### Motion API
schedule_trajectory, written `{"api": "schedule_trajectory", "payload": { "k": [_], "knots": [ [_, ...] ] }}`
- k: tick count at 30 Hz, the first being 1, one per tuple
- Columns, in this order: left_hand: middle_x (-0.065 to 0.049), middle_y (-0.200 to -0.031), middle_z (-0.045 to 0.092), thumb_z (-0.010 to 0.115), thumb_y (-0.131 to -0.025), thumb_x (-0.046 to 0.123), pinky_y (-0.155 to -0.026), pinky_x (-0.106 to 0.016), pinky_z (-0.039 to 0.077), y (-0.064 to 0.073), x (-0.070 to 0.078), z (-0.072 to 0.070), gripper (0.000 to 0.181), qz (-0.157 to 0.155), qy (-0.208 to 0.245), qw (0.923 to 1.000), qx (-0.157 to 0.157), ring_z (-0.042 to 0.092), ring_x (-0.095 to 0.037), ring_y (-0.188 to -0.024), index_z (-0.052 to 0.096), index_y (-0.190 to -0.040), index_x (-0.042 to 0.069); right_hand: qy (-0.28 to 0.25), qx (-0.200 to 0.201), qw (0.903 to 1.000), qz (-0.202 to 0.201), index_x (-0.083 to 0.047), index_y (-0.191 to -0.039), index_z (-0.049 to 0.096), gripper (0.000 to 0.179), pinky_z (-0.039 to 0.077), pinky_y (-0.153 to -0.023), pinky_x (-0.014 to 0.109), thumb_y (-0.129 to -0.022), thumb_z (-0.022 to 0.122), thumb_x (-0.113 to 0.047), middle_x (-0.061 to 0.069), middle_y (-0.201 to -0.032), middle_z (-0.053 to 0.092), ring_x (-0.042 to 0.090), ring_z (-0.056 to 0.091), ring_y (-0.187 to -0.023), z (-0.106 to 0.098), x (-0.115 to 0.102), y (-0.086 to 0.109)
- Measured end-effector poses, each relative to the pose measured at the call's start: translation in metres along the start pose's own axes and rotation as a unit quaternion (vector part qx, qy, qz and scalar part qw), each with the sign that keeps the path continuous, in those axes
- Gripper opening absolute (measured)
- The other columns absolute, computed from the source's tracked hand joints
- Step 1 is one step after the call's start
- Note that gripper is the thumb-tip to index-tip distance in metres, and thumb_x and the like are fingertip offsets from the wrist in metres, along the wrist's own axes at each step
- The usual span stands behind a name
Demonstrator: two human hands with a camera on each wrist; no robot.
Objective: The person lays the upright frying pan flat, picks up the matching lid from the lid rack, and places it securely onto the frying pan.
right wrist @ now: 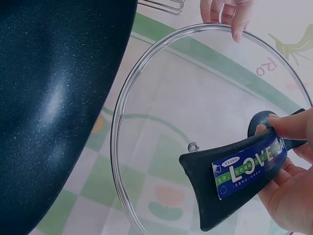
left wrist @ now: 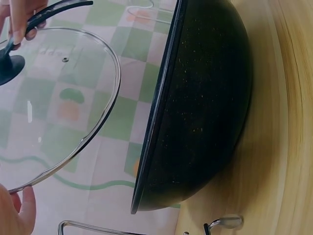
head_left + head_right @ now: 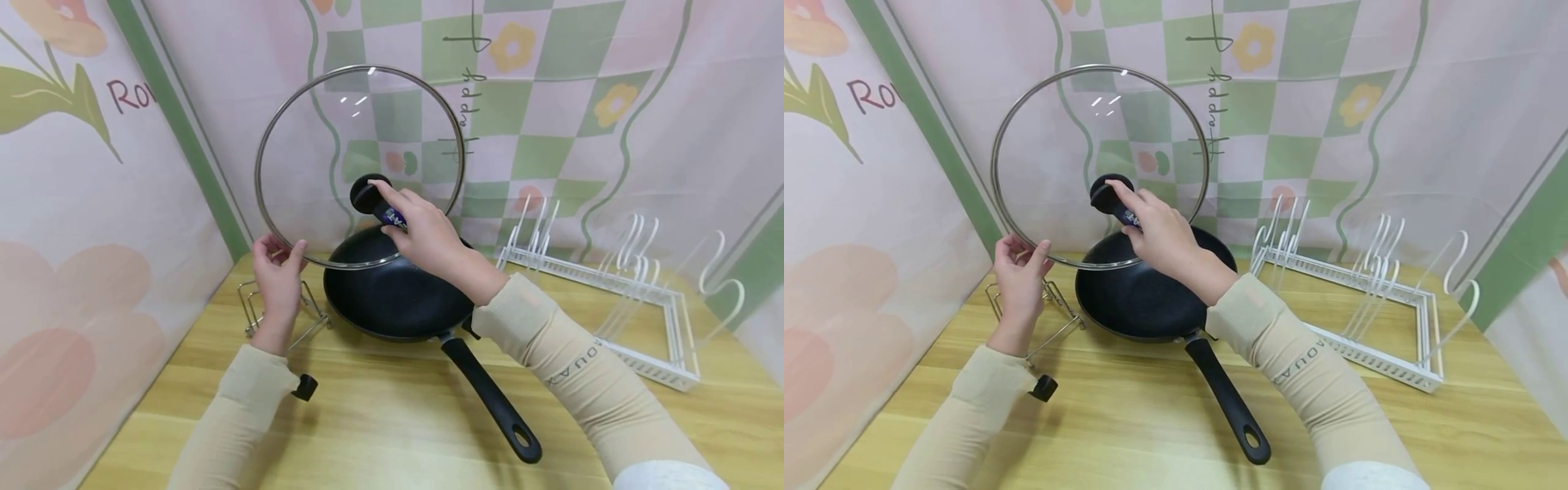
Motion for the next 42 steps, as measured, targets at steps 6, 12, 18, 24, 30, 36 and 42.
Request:
{"api": "schedule_trajectory", "payload": {
  "k": [6, 12, 18, 24, 30, 36, 42],
  "knots": [
    [-0.005, -0.104, 0.051, 0.071, -0.094, -0.001, -0.075, -0.023, 0.058, 0.001, 0.000, 0.002, 0.032, -0.006, 0.004, 1.0000, 0.001, 0.056, -0.012, -0.086, 0.050, -0.117, 0.004, -0.005, 0.001, 1.0000, 0.002, -0.014, -0.159, 0.038, 0.068, 0.051, -0.094, 0.049, -0.099, 0.068, -0.005, 0.019, -0.135, 0.059, 0.036, 0.062, -0.113, -0.001, 0.001, -0.001],
    [-0.005, -0.104, 0.051, 0.071, -0.095, 0.000, -0.075, -0.023, 0.058, 0.003, -0.003, 0.005, 0.031, -0.021, 0.000, 0.9998, -0.003, 0.057, -0.013, -0.086, 0.049, -0.115, 0.005, -0.014, 0.007, 0.9999, 0.005, -0.014, -0.158, 0.040, 0.066, 0.050, -0.098, 0.049, -0.099, 0.068, -0.004, 0.018, -0.135, 0.059, 0.035, 0.060, -0.117, -0.002, 0.003, 0.001],
    [-0.005, -0.104, 0.051, 0.071, -0.095, -0.001, -0.076, -0.024, 0.058, 0.003, -0.007, 0.008, 0.030, -0.032, 0.003, 0.9995, -0.003, 0.056, -0.012, -0.086, 0.049, -0.115, 0.005, -0.020, 0.014, 0.9997, 0.003, -0.012, -0.157, 0.041, 0.065, 0.050, -0.097, 0.049, -0.098, 0.068, -0.003, 0.019, -0.132, 0.061, 0.035, 0.060, -0.115, -0.003, 0.005, 0.002],
    [-0.005, -0.104, 0.050, 0.070, -0.095, -0.001, -0.076, -0.025, 0.058, 0.004, -0.007, 0.009, 0.030, -0.034, 0.010, 0.9994, -0.006, 0.056, -0.012, -0.085, 0.049, -0.115, 0.005, -0.017, 0.016, 0.9997, 0.006, -0.012, -0.157, 0.042, 0.064, 0.049, -0.100, 0.049, -0.099, 0.067, -0.003, 0.020, -0.132, 0.060, 0.035, 0.060, -0.116, -0.004, 0.007, 0.002],
    [-0.006, -0.104, 0.050, 0.070, -0.095, -0.002, -0.074, -0.023, 0.058, 0.005, -0.008, 0.010, 0.031, -0.033, 0.019, 0.9992, -0.009, 0.056, -0.012, -0.086, 0.048, -0.115, 0.005, -0.013, 0.018, 0.9998, 0.001, -0.010, -0.156, 0.043, 0.063, 0.048, -0.101, 0.049, -0.099, 0.067, -0.003, 0.020, -0.131, 0.061, 0.036, 0.059, -0.117, -0.007, 0.006, 0.002],
    [-0.006, -0.104, 0.051, 0.071, -0.095, -0.001, -0.073, -0.023, 0.058, 0.007, -0.007, 0.011, 0.031, -0.030, 0.014, 0.9994, -0.010, 0.056, -0.011, -0.084, 0.049, -0.115, 0.005, -0.012, 0.018, 0.9998, 0.000, -0.009, -0.156, 0.043, 0.064, 0.047, -0.104, 0.049, -0.097, 0.068, -0.001, 0.020, -0.133, 0.060, 0.037, 0.058, -0.119, -0.010, 0.006, 0.003],
    [-0.006, -0.103, 0.050, 0.071, -0.095, -0.001, -0.072, -0.022, 0.058, 0.009, -0.005, 0.013, 0.030, -0.031, 0.015, 0.9994, -0.009, 0.056, -0.010, -0.083, 0.049, -0.114, 0.005, -0.013, 0.014, 0.9998, 0.004, -0.009, -0.156, 0.042, 0.064, 0.046, -0.105, 0.049, -0.098, 0.067, -0.001, 0.021, -0.136, 0.059, 0.038, 0.057, -0.122, -0.013, 0.007, 0.004]
  ]
}}
Point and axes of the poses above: each hand's wrist, its own y-axis away from the middle knuckle, its own z-axis out of the palm, x = y × z, the point moved 5 cm from there along -y, towards the middle knuckle
